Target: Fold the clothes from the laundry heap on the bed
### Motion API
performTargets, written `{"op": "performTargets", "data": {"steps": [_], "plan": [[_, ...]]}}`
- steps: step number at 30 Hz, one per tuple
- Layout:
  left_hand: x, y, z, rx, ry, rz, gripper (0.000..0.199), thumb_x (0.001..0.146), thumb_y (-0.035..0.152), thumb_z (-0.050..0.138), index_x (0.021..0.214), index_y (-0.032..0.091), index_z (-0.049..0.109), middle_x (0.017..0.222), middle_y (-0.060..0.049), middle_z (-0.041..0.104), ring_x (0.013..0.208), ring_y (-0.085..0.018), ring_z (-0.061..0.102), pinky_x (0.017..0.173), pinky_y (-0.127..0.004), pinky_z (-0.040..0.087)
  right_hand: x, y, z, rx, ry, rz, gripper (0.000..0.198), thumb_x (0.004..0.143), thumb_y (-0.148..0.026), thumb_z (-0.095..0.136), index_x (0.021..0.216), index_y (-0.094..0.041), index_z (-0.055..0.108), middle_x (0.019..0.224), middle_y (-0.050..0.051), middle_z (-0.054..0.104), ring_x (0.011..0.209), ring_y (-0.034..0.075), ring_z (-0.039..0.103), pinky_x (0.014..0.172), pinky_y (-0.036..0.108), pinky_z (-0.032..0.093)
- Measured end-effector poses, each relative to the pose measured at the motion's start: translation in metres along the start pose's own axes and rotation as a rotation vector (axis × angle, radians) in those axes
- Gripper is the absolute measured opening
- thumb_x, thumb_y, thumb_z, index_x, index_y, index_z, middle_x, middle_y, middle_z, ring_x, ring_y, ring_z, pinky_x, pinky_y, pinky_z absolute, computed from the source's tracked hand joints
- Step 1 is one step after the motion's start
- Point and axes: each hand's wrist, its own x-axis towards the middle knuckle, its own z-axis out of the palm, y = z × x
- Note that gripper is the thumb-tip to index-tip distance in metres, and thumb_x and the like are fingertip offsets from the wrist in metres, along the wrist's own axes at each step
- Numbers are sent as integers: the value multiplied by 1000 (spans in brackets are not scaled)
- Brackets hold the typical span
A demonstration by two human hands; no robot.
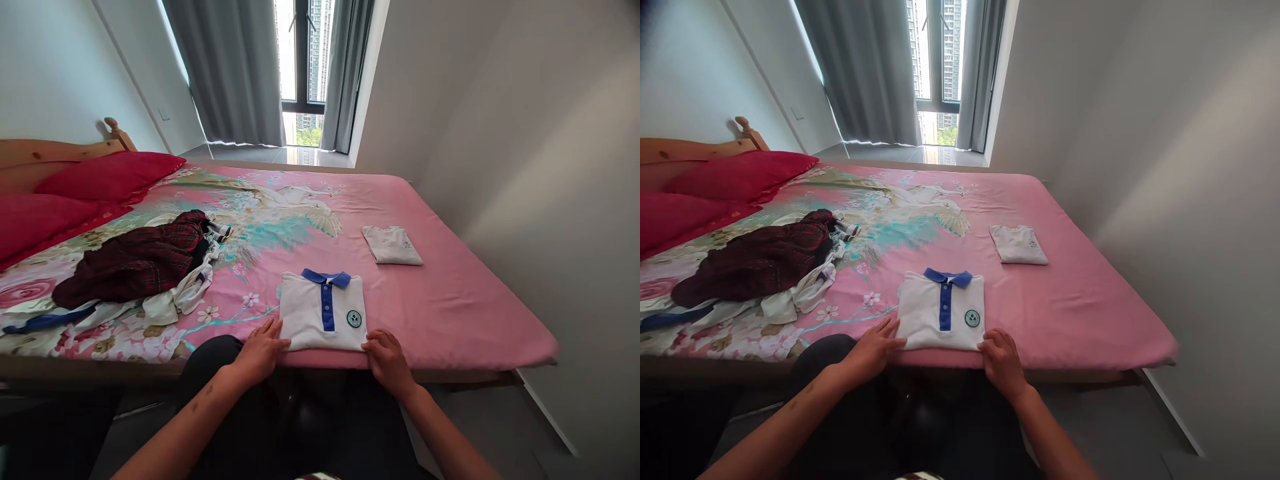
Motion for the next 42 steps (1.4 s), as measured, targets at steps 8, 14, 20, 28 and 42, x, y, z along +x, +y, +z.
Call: {"op": "performTargets", "data": {"steps": [8, 14, 20, 28, 42], "plan": [[37, 58, -2, -75, 299, 136, 43, 89, 12, 36, 123, 22, 60, 134, -6, 54, 133, -21, 38, 111, -43, 30, 56, -52, 5, 32, 111, 89, 32, 87, -16, 39, 112, -20, 59, 120, 9, 58, 123, 22, 45, 107, 45, 35], [30, 71, 60, 87, 236, -32, 55, 86, 33, 52, 140, 27, 41, 151, -8, 30, 141, -30, 20, 112, -55, 14, 43, -50, 58, -192, -159, 103, 48, 91, -37, 45, 136, -22, 43, 145, 9, 38, 138, 25, 26, 112, 51, 19], [8, 54, 78, 85, 302, 12, 61, 85, 31, 52, 142, 16, 36, 150, -12, 29, 141, -30, 20, 113, -52, 14, 13, -26, 49, -216, -155, 220, 45, 94, -36, 39, 136, -23, 42, 145, 9, 39, 134, 25, 33, 108, 52, 23], [9, 62, 75, -44, 380, 30, 36, 89, 16, 41, 117, 23, 62, 123, -8, 61, 120, -22, 50, 106, -40, 32, 6, -55, 36, -62, 10, 78, 34, 80, -13, 48, 111, -22, 58, 117, 9, 57, 116, 23, 47, 102, 41, 35], [-2, 71, 41, 26, 210, 32, 36, 84, 15, 48, 111, 29, 66, 95, -4, 66, 89, -22, 57, 80, -36, 40, 12, -59, 24, -57, -124, 102, 16, 69, -11, 52, 81, -21, 58, 83, 3, 59, 84, 20, 52, 78, 34, 36]]}}
